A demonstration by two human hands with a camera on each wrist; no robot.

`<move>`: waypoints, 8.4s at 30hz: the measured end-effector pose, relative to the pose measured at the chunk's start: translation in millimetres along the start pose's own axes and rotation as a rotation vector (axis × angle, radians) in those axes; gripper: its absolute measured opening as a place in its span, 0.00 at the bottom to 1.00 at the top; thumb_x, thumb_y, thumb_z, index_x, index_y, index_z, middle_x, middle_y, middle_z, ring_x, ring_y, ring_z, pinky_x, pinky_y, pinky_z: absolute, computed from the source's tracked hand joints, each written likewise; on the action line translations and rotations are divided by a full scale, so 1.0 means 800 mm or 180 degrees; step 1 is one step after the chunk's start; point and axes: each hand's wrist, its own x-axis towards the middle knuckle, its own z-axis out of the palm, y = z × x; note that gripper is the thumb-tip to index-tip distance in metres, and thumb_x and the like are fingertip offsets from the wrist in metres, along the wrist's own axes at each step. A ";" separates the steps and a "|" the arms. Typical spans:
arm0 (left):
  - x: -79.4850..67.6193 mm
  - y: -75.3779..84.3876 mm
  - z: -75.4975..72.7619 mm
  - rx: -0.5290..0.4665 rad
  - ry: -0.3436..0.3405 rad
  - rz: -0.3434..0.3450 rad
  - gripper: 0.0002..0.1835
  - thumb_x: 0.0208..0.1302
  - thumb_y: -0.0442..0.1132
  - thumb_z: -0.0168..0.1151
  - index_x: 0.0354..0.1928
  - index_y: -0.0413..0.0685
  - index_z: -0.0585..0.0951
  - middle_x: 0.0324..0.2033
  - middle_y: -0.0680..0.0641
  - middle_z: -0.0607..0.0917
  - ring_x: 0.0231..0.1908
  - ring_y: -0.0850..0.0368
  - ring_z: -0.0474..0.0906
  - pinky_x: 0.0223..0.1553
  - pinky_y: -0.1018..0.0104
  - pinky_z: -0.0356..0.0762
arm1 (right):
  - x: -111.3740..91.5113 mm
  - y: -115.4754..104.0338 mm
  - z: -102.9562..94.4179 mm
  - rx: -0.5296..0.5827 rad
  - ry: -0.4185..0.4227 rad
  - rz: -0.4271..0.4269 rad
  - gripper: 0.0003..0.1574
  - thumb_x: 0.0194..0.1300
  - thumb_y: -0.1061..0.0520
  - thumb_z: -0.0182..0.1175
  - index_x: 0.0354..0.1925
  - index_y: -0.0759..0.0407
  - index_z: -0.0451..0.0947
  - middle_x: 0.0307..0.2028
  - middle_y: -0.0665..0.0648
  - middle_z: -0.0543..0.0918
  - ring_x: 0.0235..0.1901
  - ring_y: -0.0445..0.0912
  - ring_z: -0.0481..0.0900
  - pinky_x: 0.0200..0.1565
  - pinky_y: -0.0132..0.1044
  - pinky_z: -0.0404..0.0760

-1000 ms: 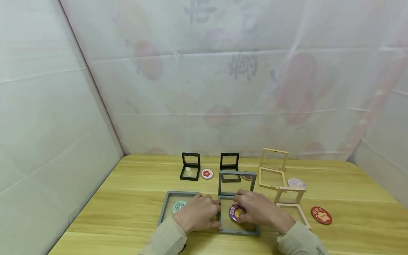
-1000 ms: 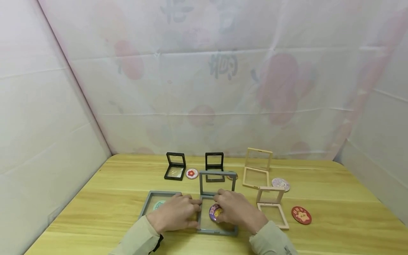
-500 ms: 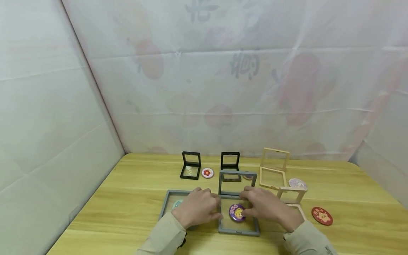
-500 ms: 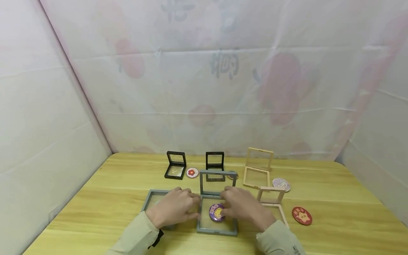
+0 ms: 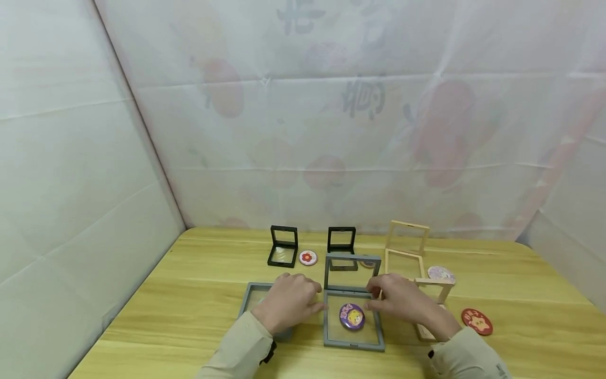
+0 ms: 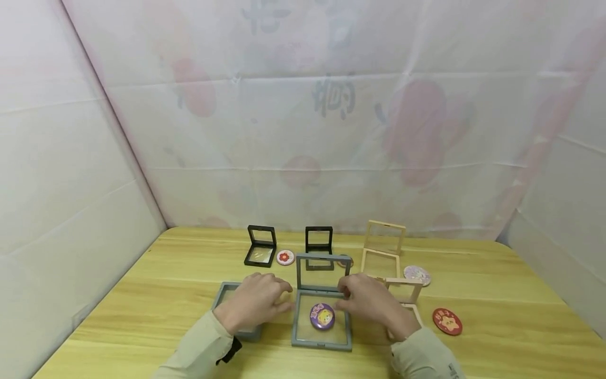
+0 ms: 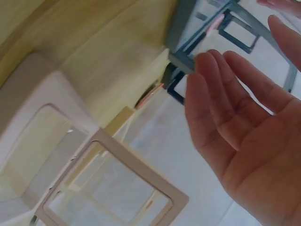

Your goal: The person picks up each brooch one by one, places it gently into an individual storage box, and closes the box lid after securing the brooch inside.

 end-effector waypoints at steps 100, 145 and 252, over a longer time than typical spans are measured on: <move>0.046 -0.006 0.005 -0.2928 -0.0516 -0.1685 0.47 0.75 0.71 0.30 0.70 0.35 0.70 0.37 0.40 0.85 0.35 0.44 0.82 0.43 0.46 0.78 | 0.011 0.003 -0.012 0.2032 -0.0092 0.1658 0.56 0.78 0.28 0.32 0.73 0.78 0.50 0.51 0.72 0.80 0.34 0.55 0.82 0.24 0.50 0.85; 0.034 -0.038 0.002 -0.2755 -0.1342 -0.1156 0.45 0.71 0.74 0.39 0.71 0.45 0.72 0.63 0.44 0.78 0.67 0.43 0.69 0.69 0.42 0.60 | -0.007 0.045 -0.018 0.2349 -0.0897 0.0748 0.38 0.81 0.41 0.40 0.65 0.74 0.64 0.41 0.65 0.79 0.46 0.55 0.78 0.38 0.51 0.86; 0.036 -0.011 0.001 -0.1058 -0.1328 -0.0462 0.37 0.42 0.58 0.84 0.53 0.45 0.86 0.53 0.55 0.85 0.32 0.64 0.72 0.46 0.66 0.76 | -0.015 0.022 0.005 0.0211 -0.0609 -0.0099 0.56 0.48 0.37 0.77 0.61 0.71 0.69 0.54 0.58 0.74 0.51 0.57 0.77 0.51 0.53 0.80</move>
